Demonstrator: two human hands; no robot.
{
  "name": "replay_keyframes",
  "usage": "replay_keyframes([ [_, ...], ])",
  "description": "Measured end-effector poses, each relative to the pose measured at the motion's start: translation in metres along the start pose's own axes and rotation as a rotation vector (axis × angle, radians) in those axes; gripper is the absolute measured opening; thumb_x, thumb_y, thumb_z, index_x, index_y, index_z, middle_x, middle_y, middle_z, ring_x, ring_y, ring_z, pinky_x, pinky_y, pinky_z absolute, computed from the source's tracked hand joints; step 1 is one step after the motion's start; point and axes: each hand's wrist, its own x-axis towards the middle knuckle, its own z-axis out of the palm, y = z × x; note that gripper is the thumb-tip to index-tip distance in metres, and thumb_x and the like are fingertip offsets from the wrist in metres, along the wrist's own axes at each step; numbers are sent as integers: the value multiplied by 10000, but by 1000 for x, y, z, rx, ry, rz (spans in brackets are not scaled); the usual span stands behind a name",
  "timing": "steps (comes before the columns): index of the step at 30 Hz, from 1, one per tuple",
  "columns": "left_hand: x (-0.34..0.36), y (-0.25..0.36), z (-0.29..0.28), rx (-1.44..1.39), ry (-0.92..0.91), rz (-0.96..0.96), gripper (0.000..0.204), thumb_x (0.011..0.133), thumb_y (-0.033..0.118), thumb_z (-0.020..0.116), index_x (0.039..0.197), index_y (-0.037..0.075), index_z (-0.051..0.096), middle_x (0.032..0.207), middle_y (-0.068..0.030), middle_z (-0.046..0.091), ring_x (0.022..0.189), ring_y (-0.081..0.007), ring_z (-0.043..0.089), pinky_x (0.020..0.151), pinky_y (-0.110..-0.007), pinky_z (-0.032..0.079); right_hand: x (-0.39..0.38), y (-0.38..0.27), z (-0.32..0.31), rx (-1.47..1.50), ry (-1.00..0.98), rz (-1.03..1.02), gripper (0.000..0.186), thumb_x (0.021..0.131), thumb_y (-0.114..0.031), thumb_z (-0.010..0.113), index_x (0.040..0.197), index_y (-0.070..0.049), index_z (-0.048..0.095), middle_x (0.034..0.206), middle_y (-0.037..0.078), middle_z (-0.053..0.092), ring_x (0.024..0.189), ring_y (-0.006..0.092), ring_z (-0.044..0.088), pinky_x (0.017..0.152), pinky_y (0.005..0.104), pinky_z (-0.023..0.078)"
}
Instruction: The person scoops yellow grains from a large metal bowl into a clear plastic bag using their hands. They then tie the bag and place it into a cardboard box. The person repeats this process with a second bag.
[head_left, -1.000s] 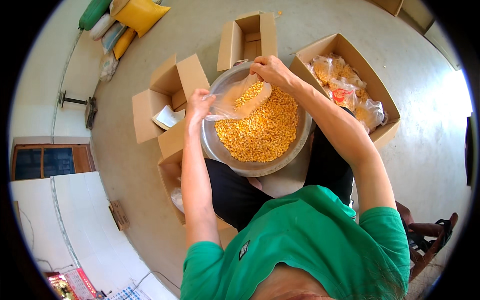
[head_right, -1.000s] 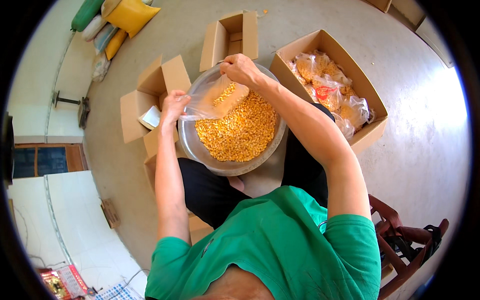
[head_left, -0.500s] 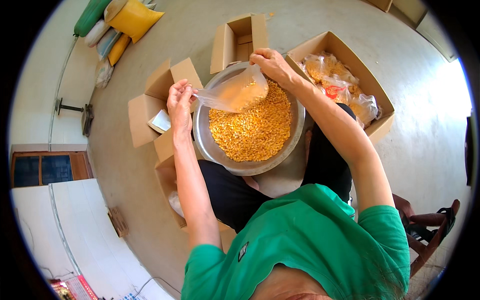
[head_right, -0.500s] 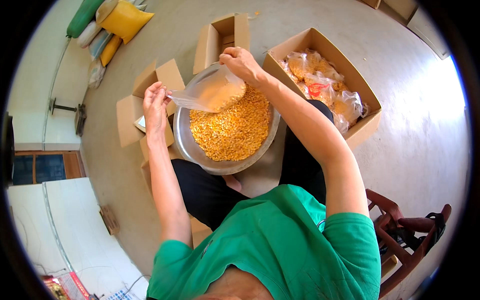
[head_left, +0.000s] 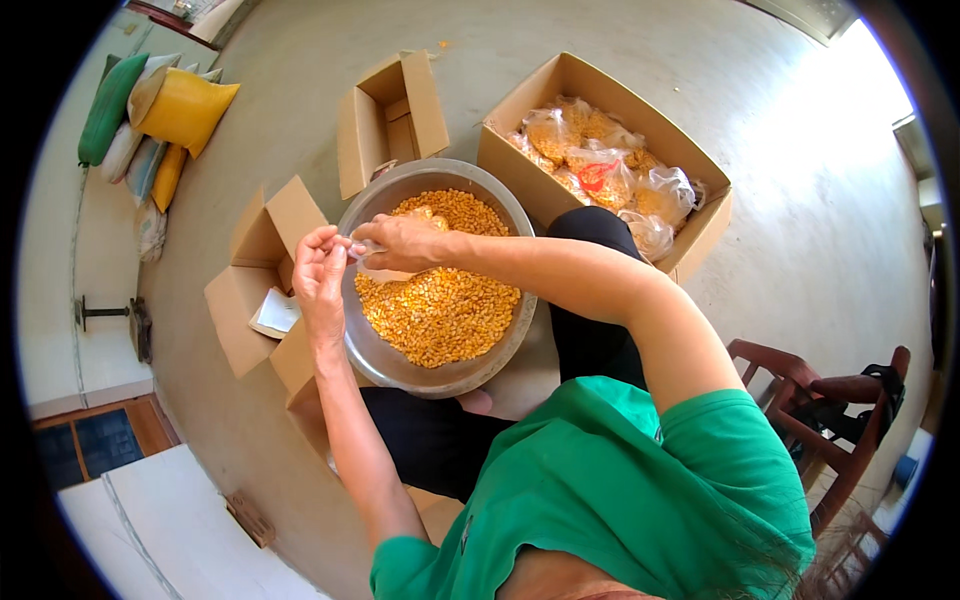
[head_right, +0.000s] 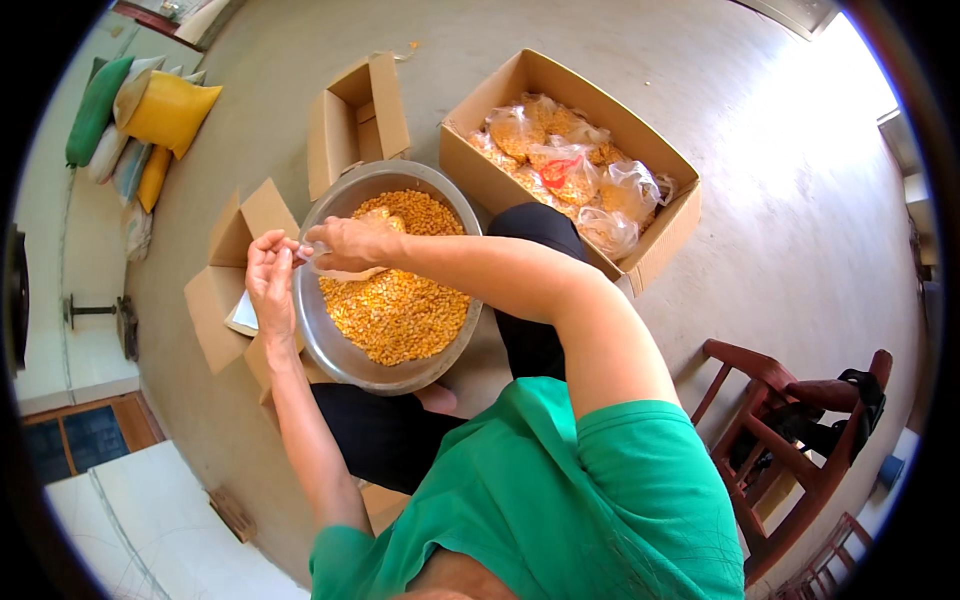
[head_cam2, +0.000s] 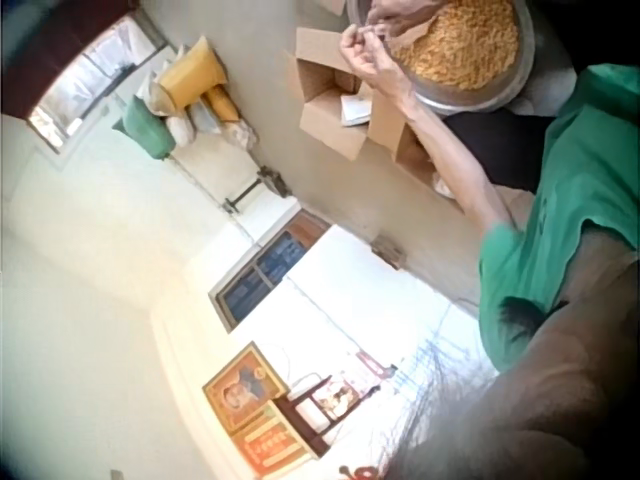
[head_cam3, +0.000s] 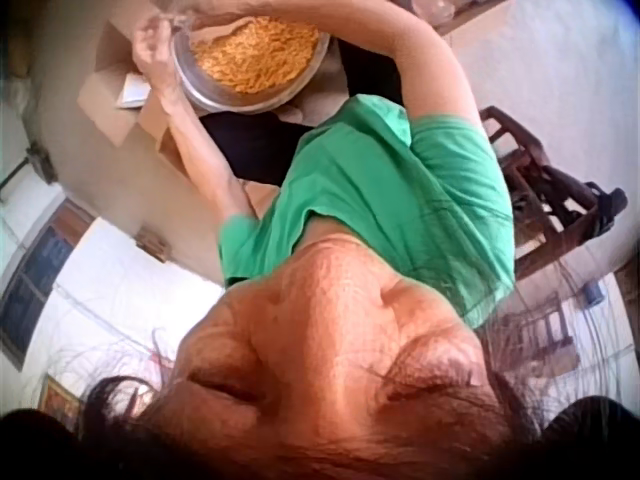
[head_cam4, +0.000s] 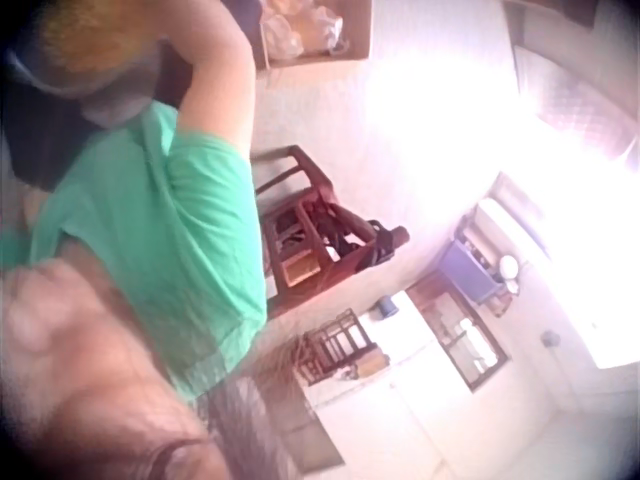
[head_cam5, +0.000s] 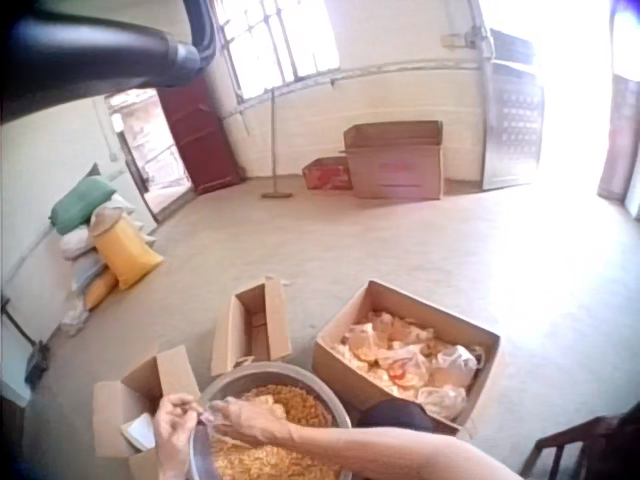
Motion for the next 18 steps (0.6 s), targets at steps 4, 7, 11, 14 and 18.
replay_keyframes([
  [4, 6, -6, -9, 37, 53, -36, 298, 955, 131, 550, 1232, 49, 477, 1018, -55, 595, 910, -166, 630, 829, -308, 502, 11, 6, 4, 116, 29, -86, 282, 886, -251, 570, 1041, -32, 656, 971, 225, 636, 940, 394, 613, 811, 470, 473],
  [7, 4, -13, -13, 188, 158, -78, 455, 908, 228, 643, 1285, 61, 450, 1115, -67, 578, 1043, -196, 598, 855, -320, 493, 7, -5, -7, 166, 27, 39, 263, 887, -227, 547, 969, -3, 658, 931, 237, 641, 895, 410, 614, 784, 481, 473],
  [11, -1, -63, -29, 771, 107, 0, 905, 642, 355, 873, 1332, 8, 404, 1263, -139, 536, 1102, -268, 563, 927, -376, 461, 15, -8, -7, 165, 128, -41, 260, 873, -206, 527, 946, 12, 647, 954, 248, 641, 909, 421, 611, 796, 488, 476],
  [14, 0, -78, -7, 552, -259, -196, 873, 654, 289, 865, 1338, -2, 407, 1307, -159, 515, 1090, -250, 563, 926, -358, 464, 17, -6, -4, 240, 176, -140, 230, 848, -182, 536, 916, 8, 646, 899, 247, 640, 865, 423, 613, 777, 480, 483],
  [18, -14, -132, -20, 564, -272, -214, 689, 742, 220, 791, 1291, -24, 453, 1248, -154, 558, 1081, -236, 571, 907, -343, 468, 12, -22, 4, 400, 181, -289, 190, 810, -162, 549, 815, 10, 631, 773, 235, 626, 753, 406, 613, 699, 473, 475],
])
